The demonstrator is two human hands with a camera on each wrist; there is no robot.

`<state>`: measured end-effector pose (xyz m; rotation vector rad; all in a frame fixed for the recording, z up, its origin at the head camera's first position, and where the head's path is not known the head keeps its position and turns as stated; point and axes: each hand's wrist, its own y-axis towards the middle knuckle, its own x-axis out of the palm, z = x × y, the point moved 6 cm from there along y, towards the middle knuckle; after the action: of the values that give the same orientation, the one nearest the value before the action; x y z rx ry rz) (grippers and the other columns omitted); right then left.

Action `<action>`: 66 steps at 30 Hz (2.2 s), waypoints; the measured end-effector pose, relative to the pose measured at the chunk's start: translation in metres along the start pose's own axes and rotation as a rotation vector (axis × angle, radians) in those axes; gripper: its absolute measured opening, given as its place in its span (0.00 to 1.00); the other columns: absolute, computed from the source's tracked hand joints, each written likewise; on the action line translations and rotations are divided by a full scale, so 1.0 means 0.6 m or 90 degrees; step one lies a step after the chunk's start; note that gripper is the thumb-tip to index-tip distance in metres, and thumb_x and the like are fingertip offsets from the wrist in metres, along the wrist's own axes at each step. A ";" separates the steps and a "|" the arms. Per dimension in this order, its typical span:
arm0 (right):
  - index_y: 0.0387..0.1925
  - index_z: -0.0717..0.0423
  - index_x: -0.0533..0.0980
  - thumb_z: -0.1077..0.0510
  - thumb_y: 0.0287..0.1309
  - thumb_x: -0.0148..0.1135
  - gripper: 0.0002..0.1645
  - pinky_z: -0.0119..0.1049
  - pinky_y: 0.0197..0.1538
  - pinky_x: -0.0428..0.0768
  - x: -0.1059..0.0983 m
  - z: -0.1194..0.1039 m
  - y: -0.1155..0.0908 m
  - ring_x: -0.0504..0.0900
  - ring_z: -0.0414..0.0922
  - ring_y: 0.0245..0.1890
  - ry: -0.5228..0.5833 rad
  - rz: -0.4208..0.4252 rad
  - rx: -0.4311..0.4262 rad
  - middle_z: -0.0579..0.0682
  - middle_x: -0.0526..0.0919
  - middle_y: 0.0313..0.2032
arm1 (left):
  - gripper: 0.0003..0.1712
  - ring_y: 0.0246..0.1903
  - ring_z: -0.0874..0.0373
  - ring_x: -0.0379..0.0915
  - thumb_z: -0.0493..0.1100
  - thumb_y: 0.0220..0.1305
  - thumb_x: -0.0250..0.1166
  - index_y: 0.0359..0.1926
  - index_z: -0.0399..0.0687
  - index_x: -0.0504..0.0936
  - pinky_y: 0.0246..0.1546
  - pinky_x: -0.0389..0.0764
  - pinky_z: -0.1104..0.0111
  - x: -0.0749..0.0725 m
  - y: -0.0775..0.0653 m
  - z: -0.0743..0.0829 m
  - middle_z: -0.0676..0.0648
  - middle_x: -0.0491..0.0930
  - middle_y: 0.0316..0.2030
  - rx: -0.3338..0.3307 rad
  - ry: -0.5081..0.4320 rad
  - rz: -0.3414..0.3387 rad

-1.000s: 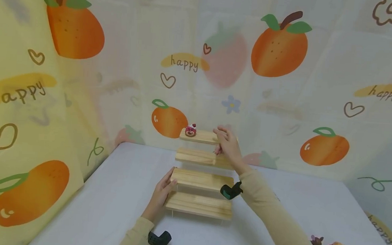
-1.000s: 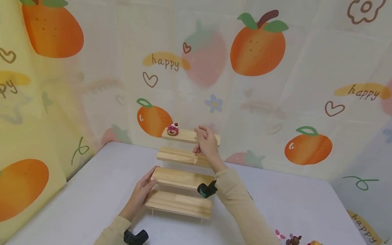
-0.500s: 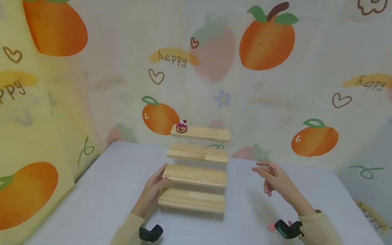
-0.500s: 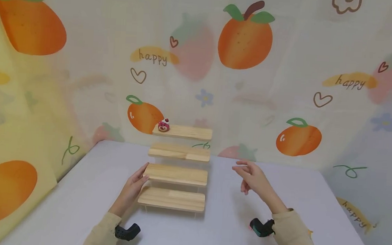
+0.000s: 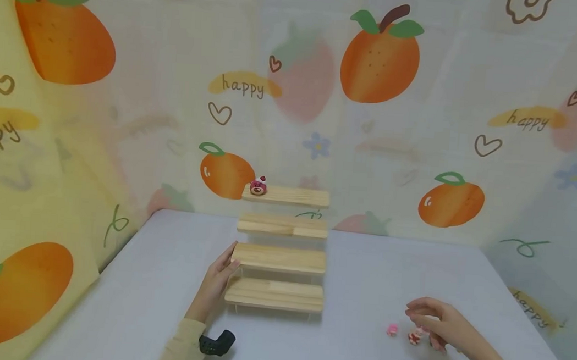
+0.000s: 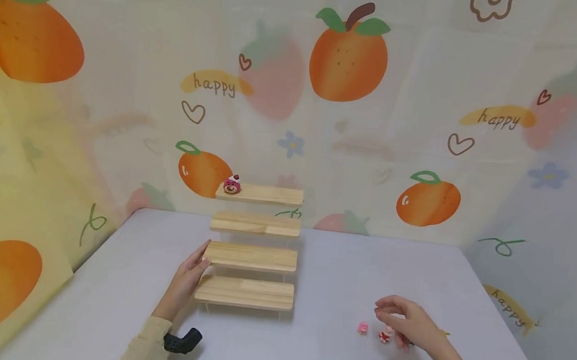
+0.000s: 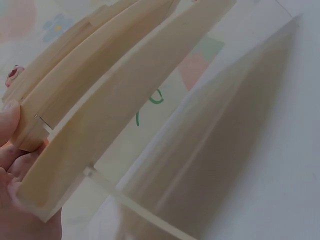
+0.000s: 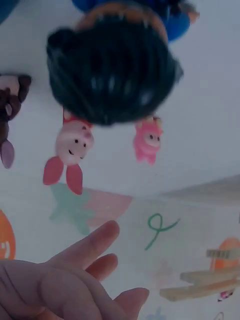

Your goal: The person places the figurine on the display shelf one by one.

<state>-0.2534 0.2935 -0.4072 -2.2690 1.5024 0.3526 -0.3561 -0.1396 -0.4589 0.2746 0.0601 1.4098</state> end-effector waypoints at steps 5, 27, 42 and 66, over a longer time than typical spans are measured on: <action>0.48 0.75 0.66 0.55 0.61 0.53 0.25 0.32 0.12 0.70 0.009 0.010 -0.014 0.67 0.39 0.09 0.004 -0.030 0.001 0.63 0.77 0.41 | 0.33 0.64 0.52 0.42 0.40 0.66 0.52 0.66 0.35 0.49 0.61 0.47 0.65 -0.006 0.000 0.004 0.40 0.47 0.66 0.005 -0.006 -0.002; 0.38 0.62 0.76 0.64 0.48 0.63 0.12 0.38 0.31 0.75 0.031 0.097 -0.076 0.72 0.46 0.27 -0.102 -0.008 0.275 0.52 0.76 0.35 | 0.33 0.64 0.52 0.43 0.39 0.66 0.51 0.67 0.36 0.48 0.61 0.47 0.66 0.004 0.001 -0.002 0.41 0.46 0.66 -0.013 -0.030 -0.007; 0.49 0.72 0.69 0.54 0.53 0.61 0.28 0.34 0.11 0.72 -0.009 -0.019 -0.039 0.67 0.43 0.08 -0.067 0.035 0.003 0.57 0.77 0.34 | 0.33 0.63 0.46 0.42 0.37 0.66 0.51 0.66 0.32 0.48 0.60 0.50 0.67 0.000 -0.010 -0.002 0.36 0.47 0.65 0.006 -0.017 0.003; 0.42 0.69 0.71 0.59 0.52 0.63 0.19 0.31 0.12 0.67 0.063 -0.179 0.154 0.63 0.40 0.09 0.098 0.152 -0.146 0.58 0.77 0.33 | 0.33 0.64 0.50 0.42 0.39 0.66 0.52 0.66 0.34 0.49 0.61 0.45 0.62 -0.001 -0.002 0.000 0.39 0.47 0.66 -0.004 -0.030 0.010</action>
<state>-0.3246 0.1814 -0.3446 -2.3372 1.9072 0.4466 -0.3549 -0.1406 -0.4596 0.3042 0.0151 1.4187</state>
